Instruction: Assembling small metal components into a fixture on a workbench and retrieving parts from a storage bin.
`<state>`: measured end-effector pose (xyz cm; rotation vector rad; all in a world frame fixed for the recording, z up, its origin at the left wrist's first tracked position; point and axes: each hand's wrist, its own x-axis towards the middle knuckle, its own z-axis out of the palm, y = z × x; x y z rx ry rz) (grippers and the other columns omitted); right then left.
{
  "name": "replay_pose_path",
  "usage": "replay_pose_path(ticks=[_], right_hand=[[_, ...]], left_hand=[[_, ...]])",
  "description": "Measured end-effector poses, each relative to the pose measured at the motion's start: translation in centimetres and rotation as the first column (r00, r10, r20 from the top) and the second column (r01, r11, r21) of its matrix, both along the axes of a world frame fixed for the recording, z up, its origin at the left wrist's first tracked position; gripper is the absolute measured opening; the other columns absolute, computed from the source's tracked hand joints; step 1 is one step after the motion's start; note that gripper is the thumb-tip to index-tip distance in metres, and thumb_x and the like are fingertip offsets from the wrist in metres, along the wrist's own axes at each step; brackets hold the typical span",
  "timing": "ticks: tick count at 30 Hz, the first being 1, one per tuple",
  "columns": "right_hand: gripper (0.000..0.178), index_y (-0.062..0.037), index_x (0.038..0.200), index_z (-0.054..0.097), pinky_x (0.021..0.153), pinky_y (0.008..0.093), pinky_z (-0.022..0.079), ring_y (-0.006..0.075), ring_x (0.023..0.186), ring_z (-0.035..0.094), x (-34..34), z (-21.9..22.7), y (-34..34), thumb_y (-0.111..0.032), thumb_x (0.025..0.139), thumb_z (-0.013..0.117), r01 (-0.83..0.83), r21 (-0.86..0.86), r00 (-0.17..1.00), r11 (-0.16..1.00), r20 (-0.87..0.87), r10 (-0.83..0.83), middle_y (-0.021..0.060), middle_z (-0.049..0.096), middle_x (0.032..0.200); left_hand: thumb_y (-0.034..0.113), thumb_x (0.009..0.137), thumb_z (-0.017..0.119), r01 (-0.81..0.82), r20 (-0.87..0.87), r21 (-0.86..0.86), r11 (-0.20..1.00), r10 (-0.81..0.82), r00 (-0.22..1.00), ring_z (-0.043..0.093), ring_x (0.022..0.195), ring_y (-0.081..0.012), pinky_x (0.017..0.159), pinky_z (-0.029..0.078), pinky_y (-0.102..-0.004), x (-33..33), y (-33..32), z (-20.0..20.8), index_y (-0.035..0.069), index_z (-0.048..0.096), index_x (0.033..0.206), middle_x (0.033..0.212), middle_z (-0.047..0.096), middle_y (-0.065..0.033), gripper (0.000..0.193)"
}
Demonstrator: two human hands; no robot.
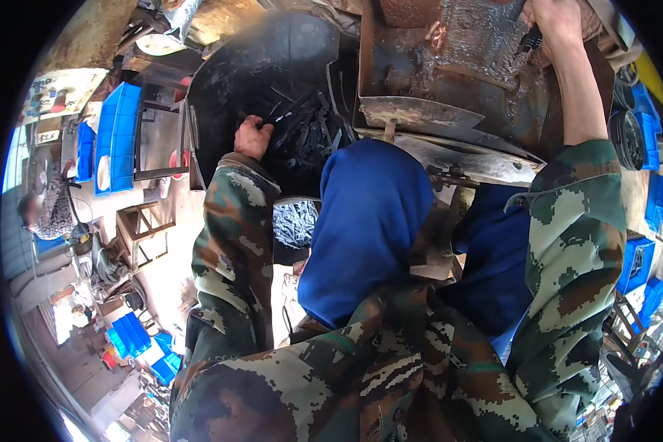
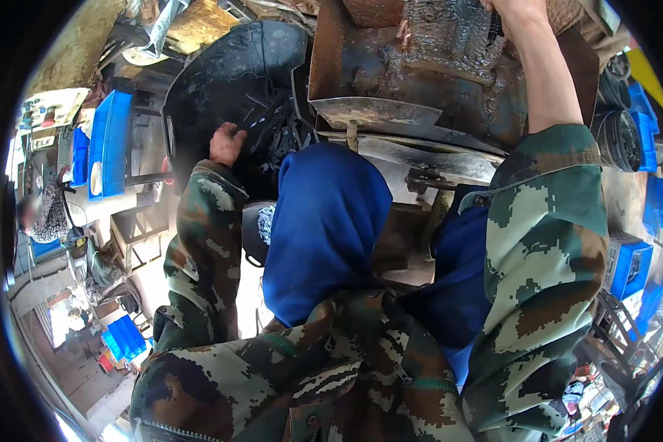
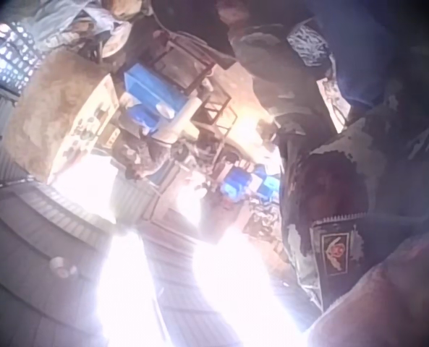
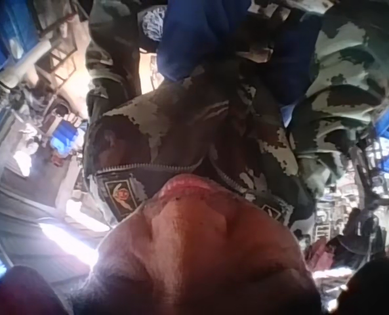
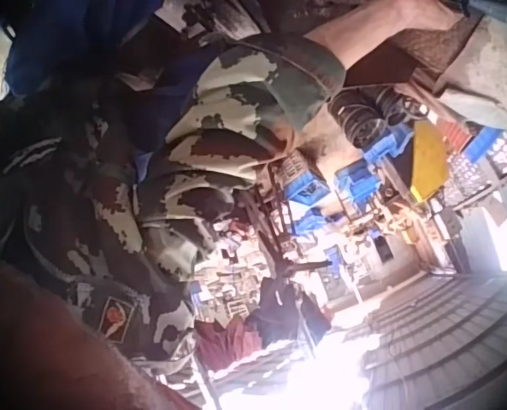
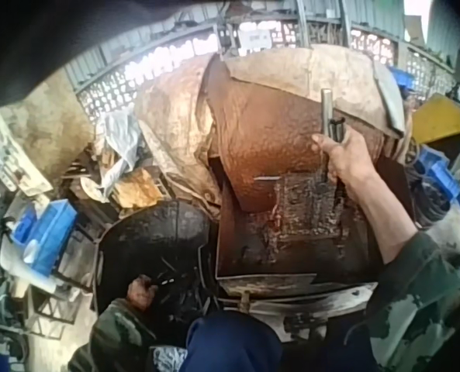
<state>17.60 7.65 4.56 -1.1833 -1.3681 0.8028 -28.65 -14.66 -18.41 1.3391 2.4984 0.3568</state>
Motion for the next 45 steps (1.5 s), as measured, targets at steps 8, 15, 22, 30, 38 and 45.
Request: replay_pose_path(ticks=[8,15,22,30,38,45], right_hand=[[0.016,-0.0063,0.088,0.058,0.037,0.0288,0.035,0.0099,0.04,0.041,0.5,-0.5,0.2,-0.016,0.093,0.069,-0.014,0.022,1.0,1.0,0.007,0.014,0.0004,0.053,0.06],[0.016,-0.0055,0.091,0.058,0.036,0.0284,0.035,0.0097,0.04,0.042,0.9,-0.6,0.4,-0.017,0.093,0.069,-0.023,-0.004,1.0,1.0,-0.004,0.023,0.0015,0.056,0.062],[0.017,-0.0052,0.089,0.058,0.036,0.0296,0.035,0.0107,0.038,0.041,0.5,-0.4,0.3,-0.017,0.094,0.069,0.008,-0.028,1.0,1.0,0.005,-0.008,0.0009,0.051,0.057],[0.019,-0.0059,0.084,0.058,0.036,0.0292,0.034,0.0106,0.038,0.04,0.3,-0.4,0.4,-0.019,0.094,0.069,-0.006,-0.021,0.999,1.0,0.037,0.007,0.0,0.047,0.053],[0.02,-0.0059,0.085,0.058,0.036,0.0289,0.033,0.0105,0.038,0.039,0.7,-0.7,0.5,-0.021,0.093,0.069,-0.022,0.003,1.0,1.0,0.013,0.022,-0.0004,0.047,0.052],[0.019,-0.0056,0.086,0.058,0.036,0.0295,0.032,0.0109,0.038,0.04,0.8,-0.9,0.9,-0.02,0.093,0.069,-0.021,0.003,0.998,1.0,0.051,0.021,0.0002,0.049,0.054]], left_hand=[[0.022,0.088,0.06,-0.17,0.331,0.173,0.97,0.105,0.938,0.068,0.082,-0.0333,0.075,0.052,-0.0442,0.1,0.4,3.1,0.003,0.06,0.108,0.081,0.066,-0.0163,0.027],[0.029,0.086,0.065,0.079,0.15,0.137,0.987,-0.1,0.984,0.064,0.106,-0.0415,0.088,0.051,-0.0451,4.9,4.3,2.3,0.009,0.066,0.115,0.107,0.069,-0.0216,0.036],[0.032,0.086,0.069,0.094,0.008,0.025,0.995,-0.094,0.996,0.063,0.112,-0.0376,0.094,0.051,-0.0461,7.6,6.4,0.2,0.016,0.064,0.127,0.118,0.068,-0.0184,0.045],[0.032,0.085,0.072,0.095,-0.083,-0.106,0.99,-0.104,0.991,0.062,0.115,-0.0364,0.097,0.05,-0.047,7.3,7.0,0.8,0.011,0.062,0.129,0.122,0.067,-0.0167,0.05],[0.034,0.082,0.075,0.16,-0.062,-0.144,0.977,-0.17,0.983,0.06,0.12,-0.0354,0.101,0.048,-0.0441,6.2,7.0,2.0,0.01,0.06,0.133,0.128,0.063,-0.0201,0.058],[0.022,0.084,0.066,0.253,0.417,-0.006,0.967,-0.227,0.88,0.069,0.086,-0.0236,0.079,0.052,-0.036,4.1,5.2,4.1,0.005,0.066,0.111,0.091,0.072,-0.0128,0.032]])
